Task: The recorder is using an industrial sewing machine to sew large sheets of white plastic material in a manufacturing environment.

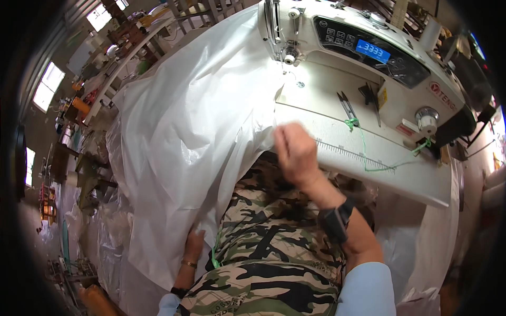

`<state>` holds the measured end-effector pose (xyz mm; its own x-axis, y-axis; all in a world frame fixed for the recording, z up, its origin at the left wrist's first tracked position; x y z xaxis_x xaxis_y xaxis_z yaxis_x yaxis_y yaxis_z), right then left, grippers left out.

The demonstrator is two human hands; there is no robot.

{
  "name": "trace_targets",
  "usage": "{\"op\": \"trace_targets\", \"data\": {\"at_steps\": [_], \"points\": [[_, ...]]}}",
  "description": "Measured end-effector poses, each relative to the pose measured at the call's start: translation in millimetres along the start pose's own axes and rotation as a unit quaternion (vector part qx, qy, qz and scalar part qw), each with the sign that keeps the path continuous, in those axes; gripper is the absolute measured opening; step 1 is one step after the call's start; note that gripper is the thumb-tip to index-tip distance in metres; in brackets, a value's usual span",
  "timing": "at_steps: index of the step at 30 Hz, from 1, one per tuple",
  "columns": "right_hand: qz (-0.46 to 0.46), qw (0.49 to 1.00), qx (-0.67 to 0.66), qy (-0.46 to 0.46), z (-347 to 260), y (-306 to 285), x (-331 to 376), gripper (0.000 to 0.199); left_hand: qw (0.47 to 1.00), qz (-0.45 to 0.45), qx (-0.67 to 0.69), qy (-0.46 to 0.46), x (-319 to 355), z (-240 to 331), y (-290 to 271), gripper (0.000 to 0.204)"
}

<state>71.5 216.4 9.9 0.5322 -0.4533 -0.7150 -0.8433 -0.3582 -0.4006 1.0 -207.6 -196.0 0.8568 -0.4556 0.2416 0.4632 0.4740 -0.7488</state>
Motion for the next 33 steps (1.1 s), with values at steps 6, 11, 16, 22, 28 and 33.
{"op": "trace_targets", "data": {"at_steps": [6, 11, 16, 22, 28, 33], "points": [[-0.085, 0.923, -0.111, 0.358, -6.6, 66.4, 95.1, 0.047, 0.989, 0.136, -0.024, -0.060, -18.0, -11.9, -142.0, 0.065], [-0.013, 0.894, -0.210, 0.395, 20.2, 132.4, 119.1, 0.046, 0.973, 0.178, -0.147, -0.013, -104.4, 34.6, -278.0, 0.066], [-0.194, 0.855, -0.264, 0.401, 26.2, 112.7, 121.9, 0.042, 0.915, 0.232, -0.277, 0.182, -210.7, 60.5, -260.6, 0.066], [-0.375, 0.722, -0.478, 0.332, -77.2, -59.3, 83.1, 0.026, 0.969, 0.099, -0.119, 0.191, -238.2, 27.6, -158.2, 0.062], [-0.284, 0.823, -0.157, 0.467, 53.3, -76.5, 197.0, 0.025, 0.972, 0.119, -0.173, 0.103, -218.4, 45.7, -136.4, 0.052], [-0.128, 0.958, 0.068, 0.248, -31.4, -99.7, 110.6, 0.013, 0.954, 0.181, -0.161, 0.174, -152.4, 103.0, -133.0, 0.037]]}}
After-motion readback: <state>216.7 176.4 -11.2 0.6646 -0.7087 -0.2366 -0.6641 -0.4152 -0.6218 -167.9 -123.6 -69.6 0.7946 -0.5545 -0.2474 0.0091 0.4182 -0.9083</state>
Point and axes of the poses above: each hand's wrist, its own x-axis away from the middle knuckle, its own y-axis out of the palm, z = x × y, the point moved 3 cm from there along -x, towards the middle knuckle, and after that the axes turned 2 degrees about y, right-handed, at the moved point
